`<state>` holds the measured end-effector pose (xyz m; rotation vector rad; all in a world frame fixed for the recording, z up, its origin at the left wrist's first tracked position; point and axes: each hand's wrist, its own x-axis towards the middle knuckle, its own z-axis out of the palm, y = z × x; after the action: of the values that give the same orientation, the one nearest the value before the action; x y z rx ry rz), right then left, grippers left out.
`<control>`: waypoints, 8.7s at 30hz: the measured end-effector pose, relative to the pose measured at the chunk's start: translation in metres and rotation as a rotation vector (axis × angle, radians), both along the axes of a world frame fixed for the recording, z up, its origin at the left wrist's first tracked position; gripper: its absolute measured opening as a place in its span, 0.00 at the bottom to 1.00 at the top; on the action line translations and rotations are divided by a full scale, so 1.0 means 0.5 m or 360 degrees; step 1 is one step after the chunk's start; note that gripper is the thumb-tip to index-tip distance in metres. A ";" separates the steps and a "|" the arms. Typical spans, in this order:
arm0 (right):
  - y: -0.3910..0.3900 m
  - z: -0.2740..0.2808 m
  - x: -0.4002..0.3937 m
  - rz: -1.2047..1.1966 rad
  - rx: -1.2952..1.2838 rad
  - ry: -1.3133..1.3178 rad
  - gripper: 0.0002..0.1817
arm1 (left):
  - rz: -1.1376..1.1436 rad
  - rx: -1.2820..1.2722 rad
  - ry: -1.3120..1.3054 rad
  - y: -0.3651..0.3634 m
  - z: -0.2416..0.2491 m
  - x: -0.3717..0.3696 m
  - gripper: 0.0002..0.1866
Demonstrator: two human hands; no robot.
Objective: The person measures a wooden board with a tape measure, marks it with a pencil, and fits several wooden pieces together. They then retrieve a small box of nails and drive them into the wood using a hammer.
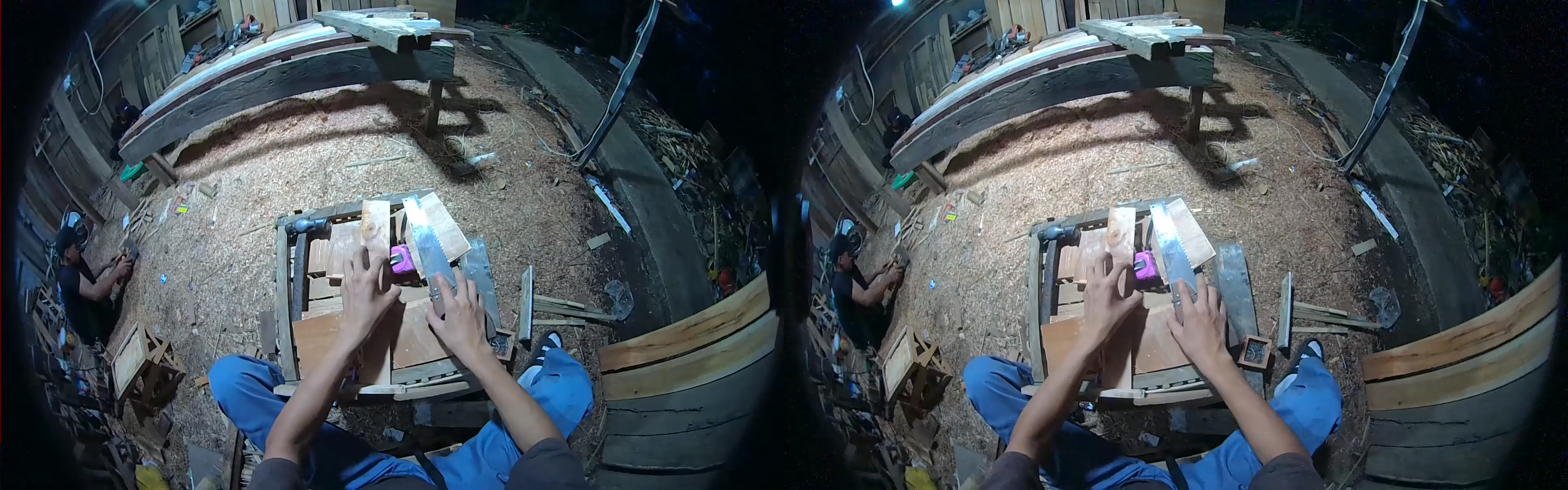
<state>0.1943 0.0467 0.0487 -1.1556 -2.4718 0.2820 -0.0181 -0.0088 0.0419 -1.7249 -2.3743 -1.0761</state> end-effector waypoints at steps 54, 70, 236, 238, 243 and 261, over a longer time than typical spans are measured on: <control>-0.041 0.051 -0.030 0.0368 -0.1251 0.0679 0.38 | -0.0738 -0.0355 0.0218 -0.254 0.098 -0.144 0.66; -0.106 0.067 -0.031 0.0367 -0.1179 0.0464 0.49 | -0.0499 -0.0505 0.0331 -0.245 0.066 -0.136 0.51; -0.055 0.064 0.054 0.0294 -0.0487 0.0760 0.46 | -0.0601 0.0189 -0.0743 -0.173 0.049 -0.011 0.35; -0.055 0.067 0.052 0.0304 -0.0429 0.0770 0.46 | -0.0625 0.0364 -0.0826 -0.173 0.069 0.001 0.37; -0.055 0.071 0.047 0.0340 -0.0202 0.0964 0.41 | -0.0626 0.0303 -0.0239 -0.169 0.085 -0.008 0.33; -0.052 0.102 0.043 0.0484 0.0134 0.0910 0.29 | -0.0621 0.0332 -0.0592 -0.157 0.034 -0.003 0.13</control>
<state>0.2158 0.0209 0.0998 -0.5538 -2.1057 0.5083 -0.0195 -0.0873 0.0589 -2.1140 -2.0344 -1.7671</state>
